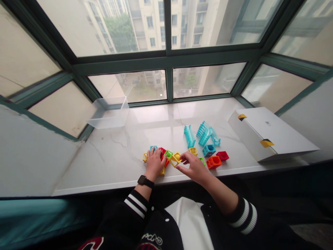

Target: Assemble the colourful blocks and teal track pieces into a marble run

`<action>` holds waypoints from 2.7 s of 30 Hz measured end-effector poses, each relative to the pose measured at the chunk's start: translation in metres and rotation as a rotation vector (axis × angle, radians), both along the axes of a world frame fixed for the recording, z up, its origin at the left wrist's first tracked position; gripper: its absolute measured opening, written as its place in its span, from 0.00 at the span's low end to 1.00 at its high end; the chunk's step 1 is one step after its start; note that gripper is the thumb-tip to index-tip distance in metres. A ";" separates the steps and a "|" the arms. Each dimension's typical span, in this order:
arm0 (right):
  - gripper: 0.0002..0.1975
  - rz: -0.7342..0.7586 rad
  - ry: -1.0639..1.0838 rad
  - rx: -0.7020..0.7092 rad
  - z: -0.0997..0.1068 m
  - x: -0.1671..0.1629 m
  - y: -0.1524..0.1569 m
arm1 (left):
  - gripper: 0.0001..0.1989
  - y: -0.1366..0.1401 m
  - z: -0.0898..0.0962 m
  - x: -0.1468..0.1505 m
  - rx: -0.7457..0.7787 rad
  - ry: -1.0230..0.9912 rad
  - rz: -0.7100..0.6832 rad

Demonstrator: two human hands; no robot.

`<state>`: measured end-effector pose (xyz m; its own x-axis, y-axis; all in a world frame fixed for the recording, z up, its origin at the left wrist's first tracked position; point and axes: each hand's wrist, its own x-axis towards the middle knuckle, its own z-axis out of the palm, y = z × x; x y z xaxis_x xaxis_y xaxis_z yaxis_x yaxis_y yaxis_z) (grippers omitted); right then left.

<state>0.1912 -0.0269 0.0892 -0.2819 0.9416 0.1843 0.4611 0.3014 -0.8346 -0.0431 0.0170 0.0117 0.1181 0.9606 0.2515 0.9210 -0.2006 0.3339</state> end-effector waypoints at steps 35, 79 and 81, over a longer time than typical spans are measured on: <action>0.23 0.030 0.201 0.128 0.013 0.042 -0.016 | 0.23 -0.050 0.072 0.056 -0.101 -1.017 -0.459; 0.22 -0.127 -0.512 0.187 0.028 0.112 0.041 | 0.24 0.047 -0.009 0.115 -0.274 -0.265 -0.427; 0.21 -0.104 -0.535 0.205 0.029 0.113 0.043 | 0.22 0.047 -0.010 0.115 -0.274 -0.255 -0.413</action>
